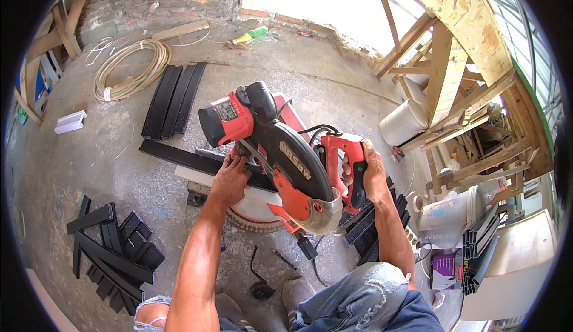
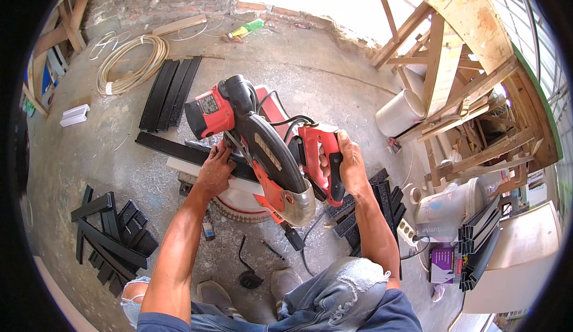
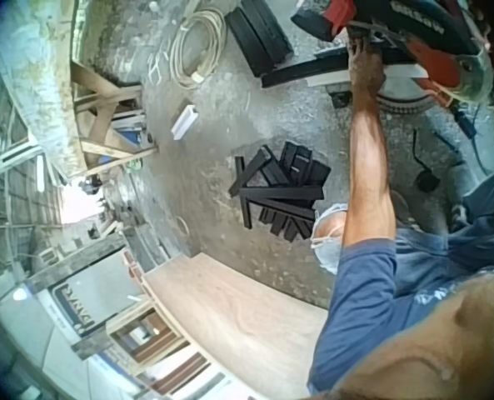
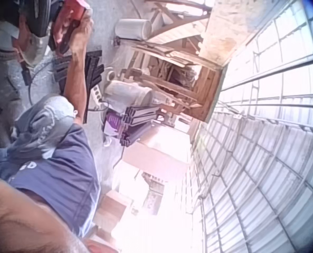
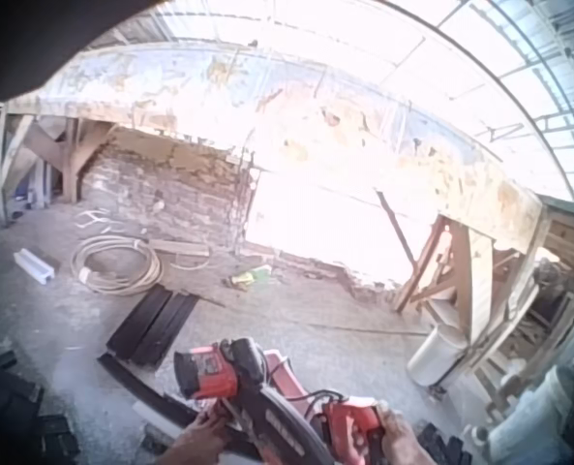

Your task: The person positions a piece of wood against the fence of a miter saw and lowers the blade to cut it.

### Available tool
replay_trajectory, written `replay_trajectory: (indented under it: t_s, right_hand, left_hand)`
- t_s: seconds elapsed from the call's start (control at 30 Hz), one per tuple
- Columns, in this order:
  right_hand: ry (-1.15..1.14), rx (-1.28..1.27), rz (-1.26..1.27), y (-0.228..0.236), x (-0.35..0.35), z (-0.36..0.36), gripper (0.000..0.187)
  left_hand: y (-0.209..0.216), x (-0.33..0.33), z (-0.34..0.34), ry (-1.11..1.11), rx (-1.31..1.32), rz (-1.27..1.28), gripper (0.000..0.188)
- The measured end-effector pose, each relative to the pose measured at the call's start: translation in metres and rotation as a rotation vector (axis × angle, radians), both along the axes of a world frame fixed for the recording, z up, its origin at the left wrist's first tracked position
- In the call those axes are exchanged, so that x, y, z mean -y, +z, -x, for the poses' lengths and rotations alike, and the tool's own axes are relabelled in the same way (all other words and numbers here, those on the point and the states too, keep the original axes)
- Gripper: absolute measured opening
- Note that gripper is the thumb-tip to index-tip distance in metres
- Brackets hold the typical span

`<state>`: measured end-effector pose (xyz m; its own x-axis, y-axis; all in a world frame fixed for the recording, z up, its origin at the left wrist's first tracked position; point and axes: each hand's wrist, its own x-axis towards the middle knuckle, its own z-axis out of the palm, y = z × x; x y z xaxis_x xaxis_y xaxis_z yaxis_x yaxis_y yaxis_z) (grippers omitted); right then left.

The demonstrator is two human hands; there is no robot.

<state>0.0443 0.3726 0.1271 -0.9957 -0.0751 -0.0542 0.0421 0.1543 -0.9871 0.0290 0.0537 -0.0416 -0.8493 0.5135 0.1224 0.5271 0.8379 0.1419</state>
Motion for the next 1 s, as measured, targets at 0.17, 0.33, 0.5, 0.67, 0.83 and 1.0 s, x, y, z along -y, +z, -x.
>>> replay_trajectory:
  t_s: [0.17, 0.33, 0.5, 0.67, 0.83, 1.0]
  right_hand:
    - [0.005, 0.013, 0.035, 0.000, 0.002, -0.001, 0.067]
    - [0.016, 0.005, 0.022, 0.001, 0.002, -0.001, 0.067]
    - [0.011, 0.010, 0.017, 0.003, 0.005, 0.000, 0.067]
    - [0.020, 0.003, -0.029, 0.008, 0.005, 0.002, 0.067]
    - [0.014, 0.021, -0.018, 0.011, 0.006, 0.003, 0.066]
    - [0.018, 0.011, -0.018, 0.008, 0.006, 0.005, 0.066]
  left_hand:
    - [0.000, 0.003, -0.001, 0.006, 0.005, 0.022, 0.030]
    - [0.000, 0.001, 0.002, 0.011, 0.129, -0.031, 0.034]
    - [-0.004, 0.004, 0.003, 0.009, 0.100, -0.001, 0.033]
    - [-0.001, 0.002, 0.000, 0.008, 0.066, -0.024, 0.029]
    - [-0.003, 0.003, 0.000, 0.004, 0.007, -0.048, 0.027]
    - [-0.003, 0.003, -0.001, 0.010, -0.016, -0.040, 0.027]
